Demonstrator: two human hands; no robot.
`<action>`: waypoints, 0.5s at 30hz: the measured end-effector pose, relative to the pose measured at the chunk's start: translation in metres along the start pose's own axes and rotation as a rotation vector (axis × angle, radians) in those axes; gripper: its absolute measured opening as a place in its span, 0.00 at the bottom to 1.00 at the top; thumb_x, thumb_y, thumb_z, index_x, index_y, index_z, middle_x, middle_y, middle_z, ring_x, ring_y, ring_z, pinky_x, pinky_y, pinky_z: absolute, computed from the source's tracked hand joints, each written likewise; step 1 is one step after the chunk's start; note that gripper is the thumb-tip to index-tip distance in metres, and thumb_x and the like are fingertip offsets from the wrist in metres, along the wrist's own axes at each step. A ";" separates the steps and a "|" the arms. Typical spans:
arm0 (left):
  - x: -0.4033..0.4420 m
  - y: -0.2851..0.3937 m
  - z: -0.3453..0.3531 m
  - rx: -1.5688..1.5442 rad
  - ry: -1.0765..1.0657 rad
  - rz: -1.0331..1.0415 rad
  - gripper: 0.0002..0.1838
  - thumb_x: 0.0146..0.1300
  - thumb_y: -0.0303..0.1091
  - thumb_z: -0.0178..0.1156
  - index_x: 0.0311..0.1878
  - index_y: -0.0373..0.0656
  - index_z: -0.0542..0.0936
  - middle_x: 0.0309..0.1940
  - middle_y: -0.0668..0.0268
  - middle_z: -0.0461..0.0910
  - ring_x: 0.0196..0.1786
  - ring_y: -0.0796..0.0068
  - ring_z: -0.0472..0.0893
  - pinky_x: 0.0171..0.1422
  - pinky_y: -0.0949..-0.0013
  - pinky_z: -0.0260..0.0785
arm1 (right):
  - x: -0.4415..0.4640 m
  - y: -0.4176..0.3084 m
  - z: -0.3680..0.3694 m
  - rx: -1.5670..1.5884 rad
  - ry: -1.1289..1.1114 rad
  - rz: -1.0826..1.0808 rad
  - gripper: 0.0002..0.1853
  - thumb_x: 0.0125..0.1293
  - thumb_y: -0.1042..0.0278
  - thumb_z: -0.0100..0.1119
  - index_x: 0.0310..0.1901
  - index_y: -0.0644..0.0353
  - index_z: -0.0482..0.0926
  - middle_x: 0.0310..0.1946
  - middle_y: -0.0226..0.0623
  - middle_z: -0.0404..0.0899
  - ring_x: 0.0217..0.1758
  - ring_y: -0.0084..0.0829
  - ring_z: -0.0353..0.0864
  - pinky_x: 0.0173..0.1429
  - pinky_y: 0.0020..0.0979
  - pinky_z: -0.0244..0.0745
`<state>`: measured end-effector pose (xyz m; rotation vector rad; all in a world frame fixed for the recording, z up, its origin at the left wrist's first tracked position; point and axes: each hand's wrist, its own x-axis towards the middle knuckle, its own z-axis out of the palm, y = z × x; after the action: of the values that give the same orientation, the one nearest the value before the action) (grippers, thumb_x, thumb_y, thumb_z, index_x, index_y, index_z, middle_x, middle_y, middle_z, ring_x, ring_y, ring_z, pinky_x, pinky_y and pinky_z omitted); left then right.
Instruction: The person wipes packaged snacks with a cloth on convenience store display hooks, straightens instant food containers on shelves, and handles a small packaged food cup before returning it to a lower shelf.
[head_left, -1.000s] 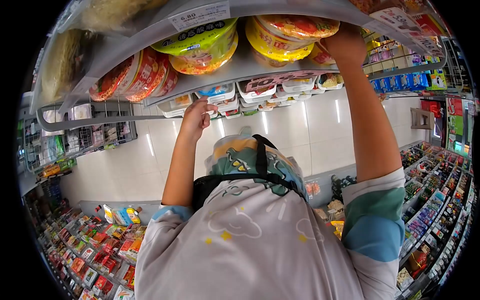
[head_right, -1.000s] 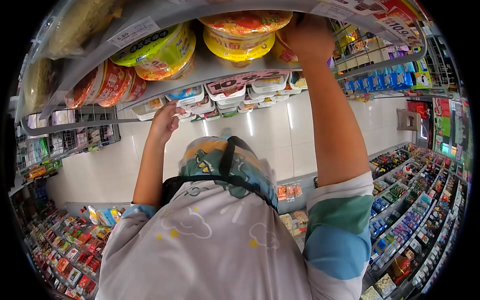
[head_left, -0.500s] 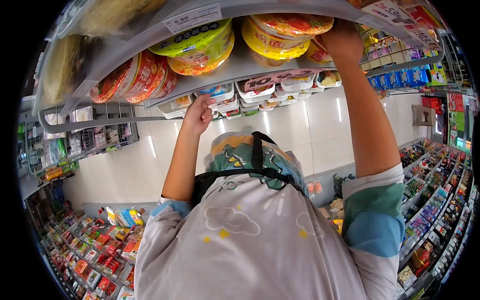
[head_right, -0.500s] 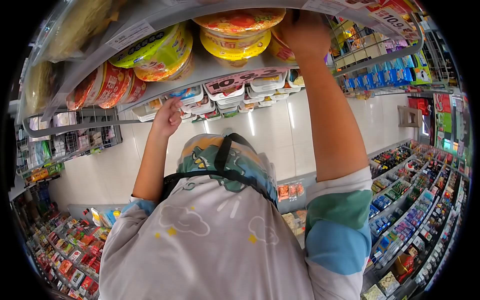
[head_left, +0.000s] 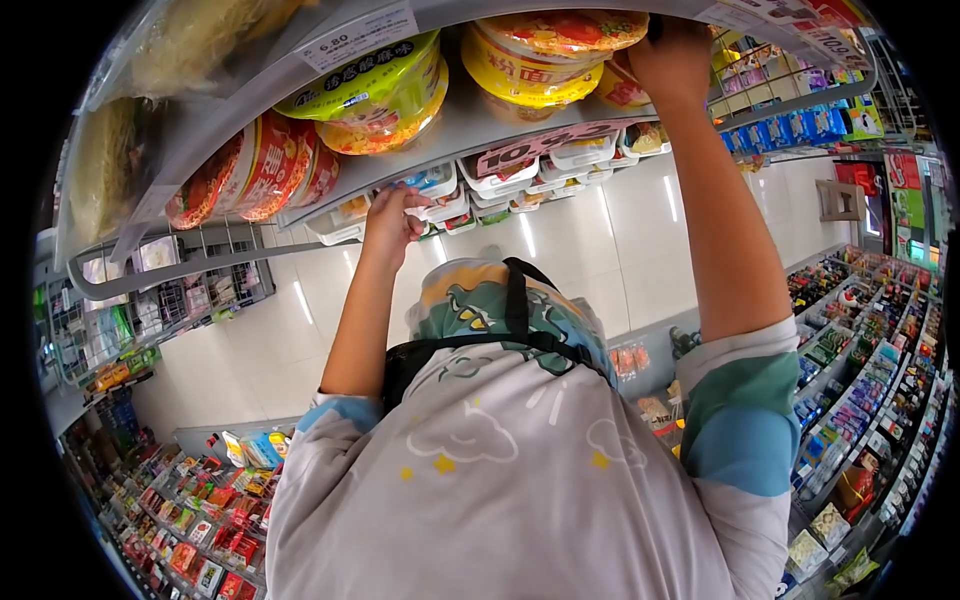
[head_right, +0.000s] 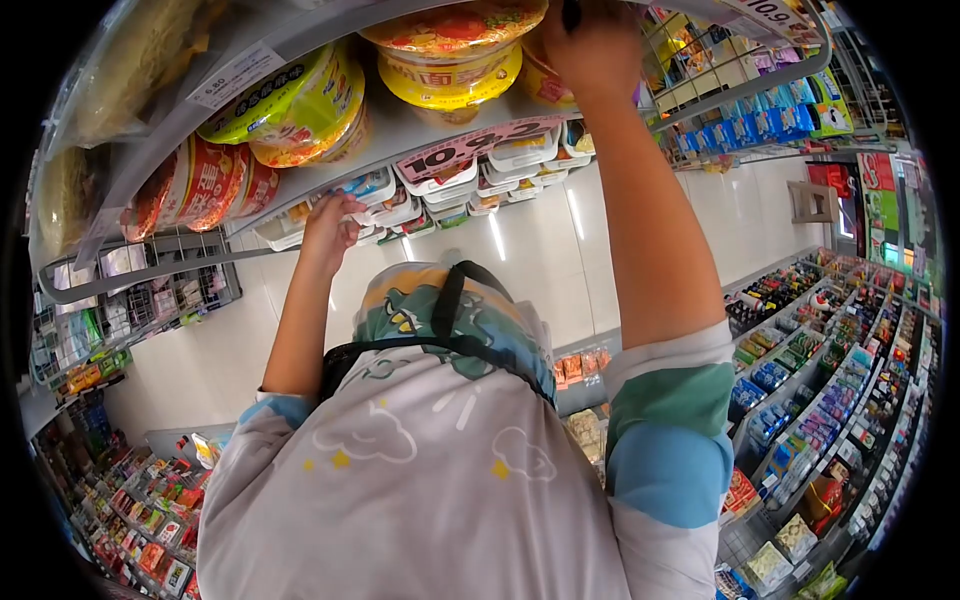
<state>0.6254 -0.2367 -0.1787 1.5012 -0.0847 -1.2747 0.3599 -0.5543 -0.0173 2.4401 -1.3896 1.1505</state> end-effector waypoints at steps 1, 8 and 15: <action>-0.009 0.000 -0.001 0.001 -0.014 0.021 0.12 0.80 0.41 0.53 0.52 0.43 0.78 0.40 0.61 0.84 0.19 0.78 0.74 0.23 0.75 0.63 | 0.001 0.006 0.000 -0.001 0.001 -0.001 0.24 0.66 0.55 0.63 0.55 0.68 0.82 0.52 0.64 0.82 0.57 0.64 0.79 0.64 0.53 0.75; -0.086 0.011 -0.012 0.155 -0.132 -0.029 0.15 0.80 0.45 0.53 0.50 0.42 0.78 0.46 0.64 0.84 0.36 0.70 0.89 0.40 0.70 0.79 | -0.048 -0.035 -0.078 0.424 0.176 0.225 0.16 0.73 0.61 0.64 0.31 0.66 0.79 0.28 0.35 0.80 0.31 0.33 0.75 0.43 0.32 0.72; -0.127 -0.002 -0.022 0.376 -0.480 -0.002 0.18 0.82 0.42 0.53 0.60 0.39 0.81 0.48 0.64 0.84 0.51 0.71 0.86 0.55 0.68 0.77 | -0.168 -0.089 -0.133 0.833 -0.307 0.628 0.16 0.76 0.70 0.61 0.28 0.65 0.72 0.25 0.27 0.67 0.33 0.18 0.64 0.37 0.25 0.60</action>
<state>0.5873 -0.1400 -0.1028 1.4684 -0.6670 -1.6645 0.3049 -0.3290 -0.0104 2.8680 -2.2373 1.8481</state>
